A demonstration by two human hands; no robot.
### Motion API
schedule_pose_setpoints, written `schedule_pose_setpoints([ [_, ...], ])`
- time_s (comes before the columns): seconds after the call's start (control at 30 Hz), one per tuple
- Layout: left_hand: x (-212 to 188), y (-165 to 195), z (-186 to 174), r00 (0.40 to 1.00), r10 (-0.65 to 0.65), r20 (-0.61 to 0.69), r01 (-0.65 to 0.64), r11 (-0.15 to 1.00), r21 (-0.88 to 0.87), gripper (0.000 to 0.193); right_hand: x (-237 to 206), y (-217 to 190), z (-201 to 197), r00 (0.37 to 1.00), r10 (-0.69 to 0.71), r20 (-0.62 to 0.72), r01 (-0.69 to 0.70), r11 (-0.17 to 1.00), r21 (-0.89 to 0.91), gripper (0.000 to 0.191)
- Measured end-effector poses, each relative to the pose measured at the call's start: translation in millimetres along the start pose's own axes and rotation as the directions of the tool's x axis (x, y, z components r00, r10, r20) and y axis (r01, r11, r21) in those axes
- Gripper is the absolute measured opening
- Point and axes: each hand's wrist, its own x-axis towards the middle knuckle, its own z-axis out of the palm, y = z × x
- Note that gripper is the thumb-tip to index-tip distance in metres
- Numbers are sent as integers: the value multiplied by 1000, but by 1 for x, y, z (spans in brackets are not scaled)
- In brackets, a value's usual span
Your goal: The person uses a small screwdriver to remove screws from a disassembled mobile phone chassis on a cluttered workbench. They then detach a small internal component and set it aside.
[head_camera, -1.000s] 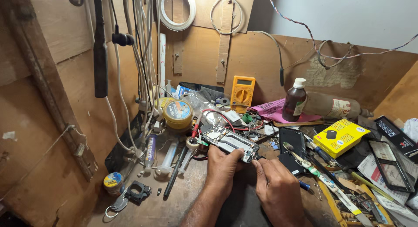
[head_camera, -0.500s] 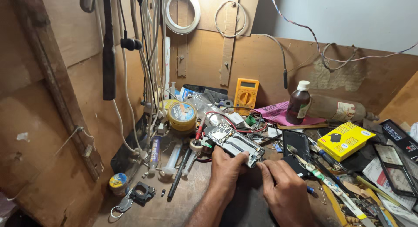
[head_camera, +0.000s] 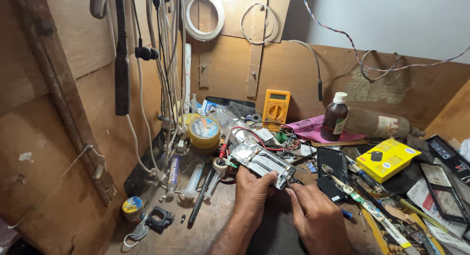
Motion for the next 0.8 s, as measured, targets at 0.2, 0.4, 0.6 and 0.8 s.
schedule_pose_setpoints([
  [0.2,2,-3,-2,1000,2,10,-2,1000,-16,32,-2,-1,-1,1000,-27,-6,27,1000,-16,16],
  [0.4,1,-4,-5,1000,4,12,-4,1000,-5,25,-5,1,0,999,-49,6,50,998,-32,19],
  [0.6,6,-3,-6,1000,14,3,-14,999,-51,24,-9,1,2,996,-89,-7,89,996,-33,21],
  [0.8,6,-4,-5,998,66,2,-66,997,-45,36,-7,-5,-1,996,-40,-77,41,999,12,19],
])
